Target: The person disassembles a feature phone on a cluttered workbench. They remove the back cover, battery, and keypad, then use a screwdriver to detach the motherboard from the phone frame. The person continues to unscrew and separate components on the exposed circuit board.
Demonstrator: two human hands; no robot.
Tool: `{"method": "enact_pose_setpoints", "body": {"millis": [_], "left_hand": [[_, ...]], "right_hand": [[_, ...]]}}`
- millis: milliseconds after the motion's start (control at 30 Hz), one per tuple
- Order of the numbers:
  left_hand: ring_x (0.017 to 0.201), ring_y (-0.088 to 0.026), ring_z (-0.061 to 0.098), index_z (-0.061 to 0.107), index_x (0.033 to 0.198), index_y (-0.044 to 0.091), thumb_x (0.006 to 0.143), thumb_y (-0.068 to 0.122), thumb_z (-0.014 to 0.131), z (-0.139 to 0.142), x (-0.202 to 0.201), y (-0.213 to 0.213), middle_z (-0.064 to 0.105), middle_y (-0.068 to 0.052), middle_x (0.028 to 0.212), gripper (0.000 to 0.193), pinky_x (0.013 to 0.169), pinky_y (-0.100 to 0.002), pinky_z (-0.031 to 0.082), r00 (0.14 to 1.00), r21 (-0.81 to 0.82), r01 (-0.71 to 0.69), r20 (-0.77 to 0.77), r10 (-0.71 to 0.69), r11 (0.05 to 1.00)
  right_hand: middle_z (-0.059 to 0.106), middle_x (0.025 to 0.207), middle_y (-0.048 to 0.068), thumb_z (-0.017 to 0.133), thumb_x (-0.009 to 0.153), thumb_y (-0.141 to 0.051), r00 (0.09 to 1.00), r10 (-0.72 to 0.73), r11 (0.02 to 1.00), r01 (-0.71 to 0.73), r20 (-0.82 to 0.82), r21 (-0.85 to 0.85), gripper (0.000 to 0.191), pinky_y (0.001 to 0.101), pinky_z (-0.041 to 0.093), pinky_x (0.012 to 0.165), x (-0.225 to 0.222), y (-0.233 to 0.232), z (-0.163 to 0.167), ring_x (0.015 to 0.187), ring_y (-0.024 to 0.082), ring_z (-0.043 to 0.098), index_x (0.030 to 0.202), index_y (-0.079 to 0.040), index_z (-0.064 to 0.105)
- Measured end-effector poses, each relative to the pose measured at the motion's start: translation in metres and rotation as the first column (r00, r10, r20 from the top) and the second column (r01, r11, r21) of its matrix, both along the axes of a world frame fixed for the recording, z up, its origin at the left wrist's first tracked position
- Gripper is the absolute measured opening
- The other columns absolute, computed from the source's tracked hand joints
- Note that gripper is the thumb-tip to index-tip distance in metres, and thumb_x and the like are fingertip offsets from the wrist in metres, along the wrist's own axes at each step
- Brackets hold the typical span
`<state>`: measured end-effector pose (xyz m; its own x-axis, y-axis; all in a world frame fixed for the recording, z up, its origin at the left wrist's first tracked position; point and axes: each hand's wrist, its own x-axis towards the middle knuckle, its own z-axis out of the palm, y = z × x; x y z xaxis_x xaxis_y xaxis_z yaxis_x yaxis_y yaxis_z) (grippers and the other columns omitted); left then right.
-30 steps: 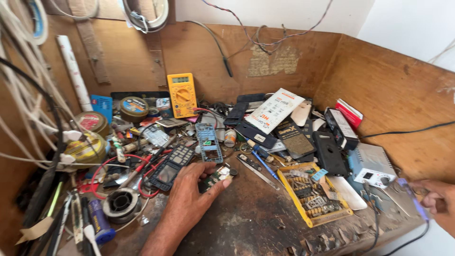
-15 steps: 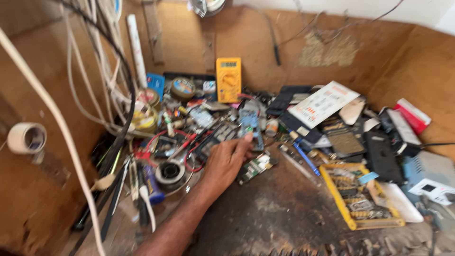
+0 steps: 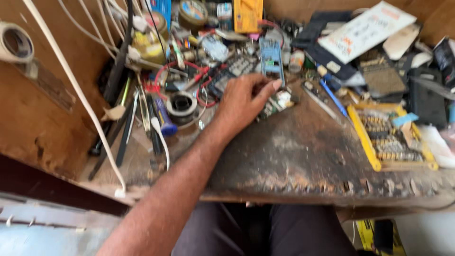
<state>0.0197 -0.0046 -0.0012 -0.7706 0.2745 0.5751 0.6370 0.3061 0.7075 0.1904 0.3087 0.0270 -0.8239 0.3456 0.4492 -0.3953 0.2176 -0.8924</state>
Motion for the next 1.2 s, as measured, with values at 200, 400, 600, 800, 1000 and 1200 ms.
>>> {"method": "enact_pose_setpoints", "body": {"millis": [200, 400, 600, 800, 1000, 1200], "left_hand": [[0.073, -0.019, 0.076, 0.075, 0.105, -0.001, 0.090, 0.037, 0.075, 0.003, 0.002, -0.007, 0.078, -0.010, 0.084, 0.041, 0.069, -0.035, 0.062, 0.995, -0.077, 0.053, 0.085, -0.047, 0.996], [0.088, -0.022, 0.072, 0.072, 0.112, -0.002, 0.082, 0.042, 0.084, 0.005, 0.021, -0.014, 0.073, -0.014, 0.100, 0.055, 0.080, -0.035, 0.059, 0.999, -0.139, 0.044, -0.003, -0.045, 0.989], [0.106, -0.030, 0.066, 0.069, 0.120, 0.001, 0.078, 0.042, 0.087, 0.005, 0.031, -0.015, 0.068, -0.015, 0.112, 0.061, 0.093, -0.041, 0.054, 0.997, -0.214, -0.008, -0.079, -0.010, 0.977], [0.115, -0.035, 0.060, 0.064, 0.125, 0.002, 0.077, 0.031, 0.087, 0.007, 0.041, -0.018, 0.066, -0.016, 0.119, 0.061, 0.100, -0.045, 0.049, 0.984, -0.191, 0.015, -0.171, -0.049, 0.982], [0.109, -0.036, 0.059, 0.062, 0.124, 0.002, 0.078, 0.015, 0.083, 0.014, 0.047, -0.018, 0.065, -0.015, 0.111, 0.052, 0.095, -0.045, 0.049, 0.998, -0.210, -0.004, -0.069, -0.011, 0.978], [0.110, -0.034, 0.059, 0.060, 0.127, 0.002, 0.079, 0.012, 0.080, 0.019, 0.050, -0.017, 0.065, -0.014, 0.111, 0.052, 0.096, -0.044, 0.048, 0.998, -0.176, -0.003, -0.056, -0.007, 0.984]], "right_hand": [[0.073, 0.110, 0.019, 0.065, 0.104, -0.002, 0.981, 0.186, 0.982, -0.187, -0.045, -0.006, 0.020, 0.0378, 0.065, 0.083, -0.028, -0.098, 0.008, 0.091, 0.026, 0.075, 0.121, 0.008, 0.066], [0.073, 0.102, 0.018, 0.069, 0.100, 0.004, 0.989, 0.148, 0.989, -0.147, 0.021, -0.027, 0.017, 0.0354, 0.064, 0.075, -0.046, -0.125, 0.002, 0.084, 0.023, 0.073, 0.115, 0.011, 0.069], [0.072, 0.099, 0.019, 0.063, 0.103, 0.000, 0.989, 0.149, 0.985, -0.148, 0.008, -0.094, 0.009, 0.0370, 0.066, 0.074, -0.042, -0.120, -0.010, 0.085, 0.024, 0.075, 0.107, 0.008, 0.064], [0.073, 0.096, 0.018, 0.063, 0.100, -0.002, 0.989, 0.128, 0.978, -0.112, 0.079, -0.173, 0.011, 0.0356, 0.063, 0.075, -0.045, -0.116, -0.014, 0.081, 0.024, 0.074, 0.108, 0.006, 0.064], [0.076, 0.092, 0.018, 0.066, 0.094, -0.002, 0.984, 0.075, 0.986, -0.048, 0.163, -0.161, 0.020, 0.0339, 0.062, 0.073, -0.046, -0.111, -0.021, 0.076, 0.022, 0.075, 0.111, 0.009, 0.070], [0.079, 0.085, 0.020, 0.069, 0.088, -0.001, 0.978, 0.077, 0.989, -0.050, 0.194, -0.137, 0.021, 0.0382, 0.066, 0.068, -0.055, -0.100, -0.035, 0.072, 0.024, 0.078, 0.105, 0.011, 0.073]]}}
